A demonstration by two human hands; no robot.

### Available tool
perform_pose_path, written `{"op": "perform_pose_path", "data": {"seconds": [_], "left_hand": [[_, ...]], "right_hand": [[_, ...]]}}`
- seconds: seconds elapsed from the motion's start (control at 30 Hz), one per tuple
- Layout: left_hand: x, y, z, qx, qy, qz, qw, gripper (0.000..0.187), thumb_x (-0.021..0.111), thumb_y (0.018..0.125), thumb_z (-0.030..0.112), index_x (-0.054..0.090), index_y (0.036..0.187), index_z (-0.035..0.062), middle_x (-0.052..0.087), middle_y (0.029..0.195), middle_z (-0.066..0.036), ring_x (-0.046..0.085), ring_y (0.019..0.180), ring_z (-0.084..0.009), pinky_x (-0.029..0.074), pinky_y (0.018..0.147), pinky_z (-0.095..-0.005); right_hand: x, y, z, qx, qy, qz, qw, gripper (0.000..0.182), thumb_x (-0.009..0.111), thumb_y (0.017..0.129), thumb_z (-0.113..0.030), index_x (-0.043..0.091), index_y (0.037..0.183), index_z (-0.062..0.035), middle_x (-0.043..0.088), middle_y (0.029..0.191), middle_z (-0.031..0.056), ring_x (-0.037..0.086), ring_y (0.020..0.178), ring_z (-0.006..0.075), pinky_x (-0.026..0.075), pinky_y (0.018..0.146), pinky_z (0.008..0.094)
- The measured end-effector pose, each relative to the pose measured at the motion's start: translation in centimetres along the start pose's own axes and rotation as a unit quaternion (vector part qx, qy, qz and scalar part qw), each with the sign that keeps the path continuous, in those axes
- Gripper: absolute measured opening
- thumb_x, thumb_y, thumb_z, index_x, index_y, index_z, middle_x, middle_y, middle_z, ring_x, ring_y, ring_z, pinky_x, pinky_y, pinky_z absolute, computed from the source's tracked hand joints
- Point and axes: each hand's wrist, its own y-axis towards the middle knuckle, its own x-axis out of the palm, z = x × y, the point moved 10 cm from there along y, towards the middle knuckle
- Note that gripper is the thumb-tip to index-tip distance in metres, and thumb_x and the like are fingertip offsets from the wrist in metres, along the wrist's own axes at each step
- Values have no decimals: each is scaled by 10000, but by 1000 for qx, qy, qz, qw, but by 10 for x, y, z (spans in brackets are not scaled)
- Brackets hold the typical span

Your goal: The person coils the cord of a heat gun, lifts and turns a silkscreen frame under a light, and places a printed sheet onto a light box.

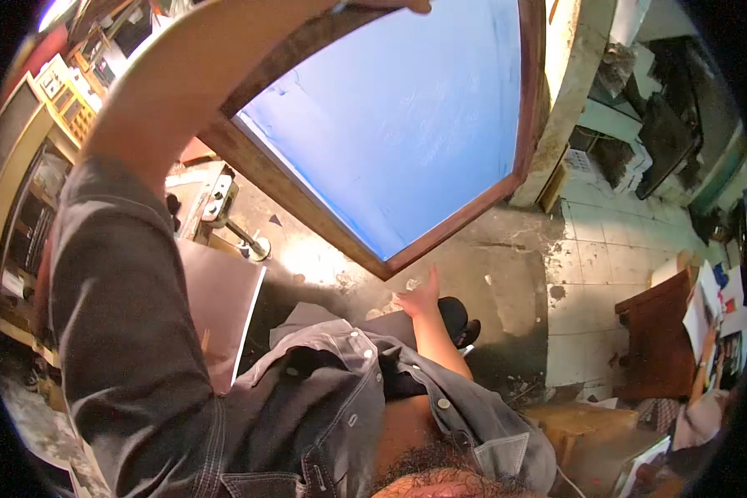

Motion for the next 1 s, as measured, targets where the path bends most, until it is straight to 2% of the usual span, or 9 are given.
{"op": "perform_pose_path", "data": {"seconds": [0.03,0.13,0.23,0.3,0.4,0.43,0.73,0.87,1.0], "left_hand": [[29,8,-6,-75,37,-117,990,994,775,648,412,322,1439,15,640,1136,-233,608,1088,-347,501,921,-403],[79,20,24,102,244,-56,963,1008,749,656,399,276,1446,-9,653,956,-221,617,991,-334,497,874,-365],[112,8,44,156,-43,34,986,962,840,569,302,428,1421,133,627,1105,-154,641,942,-291,549,769,-392],[176,12,38,145,-14,-47,988,1082,762,595,207,205,1515,325,608,1099,-137,627,939,-294,561,737,-409],[207,-10,62,151,-11,-132,980,1097,779,582,210,205,1513,293,538,1117,-158,621,936,-333,545,743,-455],[220,-13,65,161,-23,-135,977,1081,774,585,204,220,1509,297,537,1128,-152,619,927,-338,546,746,-446],[332,-94,43,202,-3,-192,960,1106,739,567,157,203,1517,334,480,1284,-136,599,1033,-335,519,831,-451],[361,-124,31,196,50,-144,969,1123,739,594,146,159,1532,359,255,1558,-89,533,1146,-252,430,934,-396],[409,-164,24,207,15,-166,964,1121,712,597,96,154,1540,336,158,1599,-108,403,1334,-277,268,1136,-469]], "right_hand": [[-2,-2,-4,-16,-15,-12,1000,1165,626,768,-680,-25,1546,-107,-71,1593,221,-1,1457,456,0,1150,571],[-7,4,-31,-139,-98,-93,981,910,573,851,-587,143,1545,-185,24,1612,151,108,1461,386,112,1138,552],[-23,-4,-63,-207,-87,-52,973,737,536,887,-558,315,1491,-197,277,1520,101,315,1333,327,243,1059,518],[-25,-22,-87,-247,-86,-24,965,654,520,904,-541,402,1454,-206,425,1436,71,428,1232,287,305,1007,490],[-10,-69,-127,-319,-131,-65,936,588,537,917,-514,457,1419,-219,520,1320,46,485,1160,225,354,965,426],[-4,-89,-139,-329,-103,-71,936,663,641,859,-504,481,1395,-148,517,1303,75,497,1142,225,372,948,419],[-72,-152,-175,-358,-121,23,925,549,533,962,-443,462,1394,-112,536,1315,100,537,1113,210,415,945,380],[-109,-160,-161,-355,-134,100,920,523,529,954,-460,492,1364,-137,594,1238,66,571,1042,188,446,885,371],[-125,-172,-142,-336,-121,147,922,514,564,941,-454,512,1341,-135,601,1222,60,575,1042,179,449,860,337]]}}
